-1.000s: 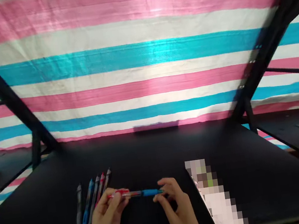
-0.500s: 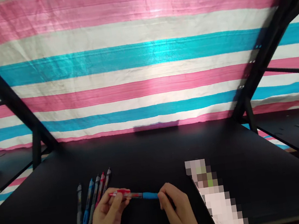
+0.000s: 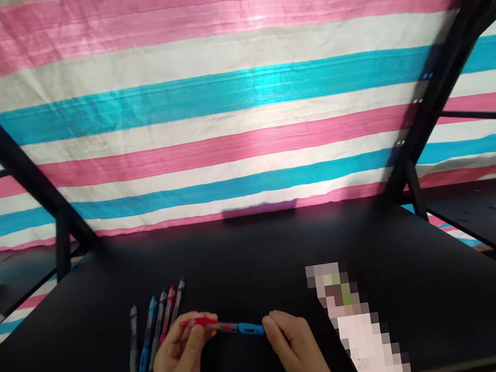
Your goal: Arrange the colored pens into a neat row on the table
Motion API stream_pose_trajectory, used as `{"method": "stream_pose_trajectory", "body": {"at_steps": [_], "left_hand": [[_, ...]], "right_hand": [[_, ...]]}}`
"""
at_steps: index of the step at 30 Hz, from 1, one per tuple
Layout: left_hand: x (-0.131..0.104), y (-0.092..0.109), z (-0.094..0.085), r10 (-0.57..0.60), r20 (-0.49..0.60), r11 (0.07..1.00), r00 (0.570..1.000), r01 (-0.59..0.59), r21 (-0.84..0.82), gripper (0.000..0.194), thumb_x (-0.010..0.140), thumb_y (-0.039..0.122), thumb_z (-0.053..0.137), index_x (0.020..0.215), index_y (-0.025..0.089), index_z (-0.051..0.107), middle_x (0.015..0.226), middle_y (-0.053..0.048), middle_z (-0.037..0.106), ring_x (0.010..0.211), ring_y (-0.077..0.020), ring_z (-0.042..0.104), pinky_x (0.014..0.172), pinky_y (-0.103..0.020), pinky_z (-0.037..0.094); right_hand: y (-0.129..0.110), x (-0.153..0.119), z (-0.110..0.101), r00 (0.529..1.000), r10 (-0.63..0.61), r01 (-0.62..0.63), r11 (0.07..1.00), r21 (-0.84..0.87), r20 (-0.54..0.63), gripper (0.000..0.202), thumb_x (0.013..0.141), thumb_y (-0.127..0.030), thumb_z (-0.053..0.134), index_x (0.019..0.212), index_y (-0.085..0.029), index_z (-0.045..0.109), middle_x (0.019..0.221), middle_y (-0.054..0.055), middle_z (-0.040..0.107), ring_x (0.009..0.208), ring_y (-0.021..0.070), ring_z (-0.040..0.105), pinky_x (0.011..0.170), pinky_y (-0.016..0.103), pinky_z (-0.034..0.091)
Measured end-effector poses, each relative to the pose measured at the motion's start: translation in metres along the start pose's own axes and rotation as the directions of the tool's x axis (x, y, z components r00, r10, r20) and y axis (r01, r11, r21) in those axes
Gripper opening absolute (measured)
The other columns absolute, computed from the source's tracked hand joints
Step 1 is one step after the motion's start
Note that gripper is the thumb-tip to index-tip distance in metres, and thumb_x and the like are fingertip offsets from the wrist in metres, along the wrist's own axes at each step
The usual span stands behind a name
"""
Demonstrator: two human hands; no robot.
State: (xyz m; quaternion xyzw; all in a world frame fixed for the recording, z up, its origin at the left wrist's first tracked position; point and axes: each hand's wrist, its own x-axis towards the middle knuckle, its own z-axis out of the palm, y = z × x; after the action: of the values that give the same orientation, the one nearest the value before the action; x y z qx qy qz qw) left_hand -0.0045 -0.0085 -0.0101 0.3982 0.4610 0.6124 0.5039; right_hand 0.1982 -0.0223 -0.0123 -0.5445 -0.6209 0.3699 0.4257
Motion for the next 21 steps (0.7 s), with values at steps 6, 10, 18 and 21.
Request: {"method": "stream_pose_trajectory", "body": {"at_steps": [6,10,18,21], "left_hand": [[-0.002,0.003,0.012,0.053,-0.002,0.995,0.999,-0.053,-0.081,0.025,0.081,0.043,0.079,0.091,0.021,0.072,0.090,-0.005,0.074,0.093,-0.0214,0.071,0.084,-0.028,0.056],[0.002,0.017,0.024,0.039,0.023,0.988,0.999,-0.035,-0.153,0.026,0.084,0.043,0.077,0.092,0.020,0.071,0.090,-0.004,0.072,0.089,-0.0205,0.071,0.083,-0.030,0.057],[0.019,0.041,0.013,0.027,-0.067,0.990,0.997,-0.036,-0.137,0.057,0.081,0.042,0.080,0.128,0.022,0.056,0.082,-0.002,0.071,0.063,-0.0122,0.063,0.058,-0.022,0.052],[0.021,0.045,0.009,0.037,-0.039,0.993,0.999,-0.041,-0.113,0.058,0.080,0.043,0.080,0.128,0.022,0.055,0.081,-0.002,0.071,0.058,-0.0112,0.061,0.054,-0.022,0.050]], "right_hand": [[0.004,0.001,0.001,1.000,0.023,-0.024,0.995,0.096,0.012,0.060,0.100,-0.064,0.034,0.058,-0.023,0.035,0.057,-0.004,0.033,0.054,0.0129,0.034,0.053,0.029,0.025],[0.005,0.001,0.002,1.000,0.017,-0.020,0.992,0.122,0.020,0.062,0.101,-0.062,0.035,0.057,-0.020,0.046,0.057,-0.003,0.038,0.054,0.0136,0.038,0.054,0.028,0.029],[0.013,-0.002,0.000,0.999,0.018,-0.010,0.979,0.201,-0.037,0.056,0.103,-0.059,0.034,0.084,-0.019,0.067,0.061,-0.002,0.045,0.057,0.0158,0.044,0.056,0.028,0.033],[0.014,-0.002,0.001,0.999,0.024,-0.019,0.980,0.200,-0.024,0.054,0.102,-0.061,0.036,0.082,-0.019,0.065,0.061,-0.002,0.044,0.057,0.0161,0.044,0.055,0.028,0.033]]}}
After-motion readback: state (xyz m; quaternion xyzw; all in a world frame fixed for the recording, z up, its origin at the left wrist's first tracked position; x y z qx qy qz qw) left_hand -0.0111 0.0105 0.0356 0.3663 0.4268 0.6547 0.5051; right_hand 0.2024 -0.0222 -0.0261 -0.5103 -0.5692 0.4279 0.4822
